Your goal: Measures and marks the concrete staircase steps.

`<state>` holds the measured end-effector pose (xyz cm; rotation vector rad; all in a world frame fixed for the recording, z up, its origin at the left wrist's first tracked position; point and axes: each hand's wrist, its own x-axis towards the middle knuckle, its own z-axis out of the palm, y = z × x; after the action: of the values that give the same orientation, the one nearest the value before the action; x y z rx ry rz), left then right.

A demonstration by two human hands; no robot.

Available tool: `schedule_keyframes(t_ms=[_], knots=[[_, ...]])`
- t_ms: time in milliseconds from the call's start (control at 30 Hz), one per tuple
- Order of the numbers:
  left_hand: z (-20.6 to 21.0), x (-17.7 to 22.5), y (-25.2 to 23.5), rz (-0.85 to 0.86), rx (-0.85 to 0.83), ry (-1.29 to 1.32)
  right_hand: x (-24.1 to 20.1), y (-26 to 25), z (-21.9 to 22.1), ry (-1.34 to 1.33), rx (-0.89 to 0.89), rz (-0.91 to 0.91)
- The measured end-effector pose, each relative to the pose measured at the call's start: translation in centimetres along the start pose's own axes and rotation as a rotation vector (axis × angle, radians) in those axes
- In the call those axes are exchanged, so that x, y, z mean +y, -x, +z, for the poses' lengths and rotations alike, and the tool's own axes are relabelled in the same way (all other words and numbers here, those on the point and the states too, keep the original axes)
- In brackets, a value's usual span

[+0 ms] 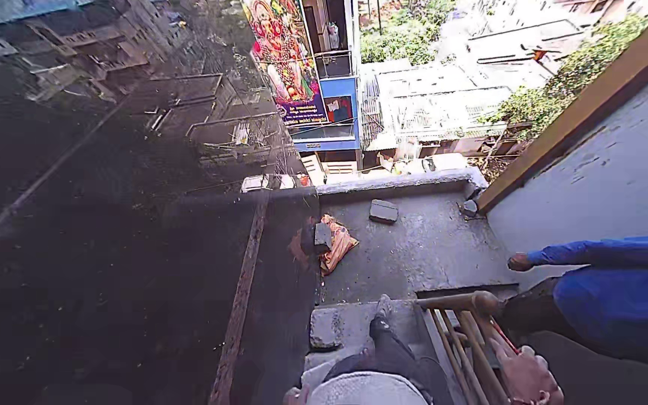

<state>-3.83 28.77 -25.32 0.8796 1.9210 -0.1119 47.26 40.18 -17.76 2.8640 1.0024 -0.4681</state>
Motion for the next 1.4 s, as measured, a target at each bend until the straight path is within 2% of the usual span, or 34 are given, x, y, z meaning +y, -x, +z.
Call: schedule_keyframes(t_ms=[67,133,200,267,333,400,500,567,667,833,933,1000,1067,1167,1233,1267,1333,1400], knots=[[0.1,2.9,-4.5,-0.181,-0.011,0.058,-1.7,-1.4,1.1,0.003,-0.021,0.022],[2.0,4.3,-10.2,-0.211,0.024,0.071,-2.9,-3.3,2.2,-0.07,0.047,0.021],[5.0,2.6,-18.8,-0.177,0.036,0.04,-4.4,-5.2,3.9,-0.216,0.25,-0.042],[6.0,4.1,-24.4,-0.147,0.034,-0.045,-5.8,-6.7,6.3,-0.311,0.471,-0.109],[4.1,10.0,-25.2,-0.127,0.0,-0.187,-6.8,-7.9,7.7,-0.359,0.621,-0.123],[2.2,16.3,-25.3,-0.083,0.008,-0.297,-7.2,-8.6,8.0,-0.401,0.69,-0.074],[-0.2,24.8,-25.9,-0.002,0.009,-0.352,-7.6,-9.8,8.1,-0.484,0.788,0.015],[-1.3,29.2,-27.8,0.036,0.016,-0.329,-8.0,-10.4,8.2,-0.524,0.852,0.049],[-1.8,34.3,-35.0,0.122,-0.002,-0.27,-8.7,-11.1,8.4,-0.529,0.881,0.098],[1.4,42.3,-48.6,0.187,-0.121,-0.499,-8.0,-11.2,9.2,-0.519,0.938,0.029],[1.9,47.1,-55.2,0.191,-0.154,-0.589,-9.0,-11.0,10.4,-0.499,1.066,0.075],[2.6,49.4,-57.8,0.171,-0.207,-0.627,-9.4,-10.9,10.7,-0.406,1.202,0.188],[2.9,53.5,-58.7,0.199,-0.263,-0.698,-10.2,-11.0,11.2,-0.306,1.274,0.344],[4.1,59.7,-59.6,0.312,-0.329,-0.821,-12.6,-11.3,10.8,-0.122,1.259,0.609],[6.0,63.1,-60.5,0.361,-0.381,-0.865,-14.9,-12.1,9.4,0.067,1.301,0.717],[6.9,64.5,-60.7,0.366,-0.394,-0.848,-16.3,-13.1,8.6,0.086,1.353,0.693],[9.2,67.5,-60.3,0.351,-0.409,-0.757,-19.6,-16.0,7.6,-0.071,1.404,0.523],[11.6,71.0,-58.8,0.36,-0.441,-0.657,-23.0,-20.5,7.9,-0.364,1.312,0.361]])
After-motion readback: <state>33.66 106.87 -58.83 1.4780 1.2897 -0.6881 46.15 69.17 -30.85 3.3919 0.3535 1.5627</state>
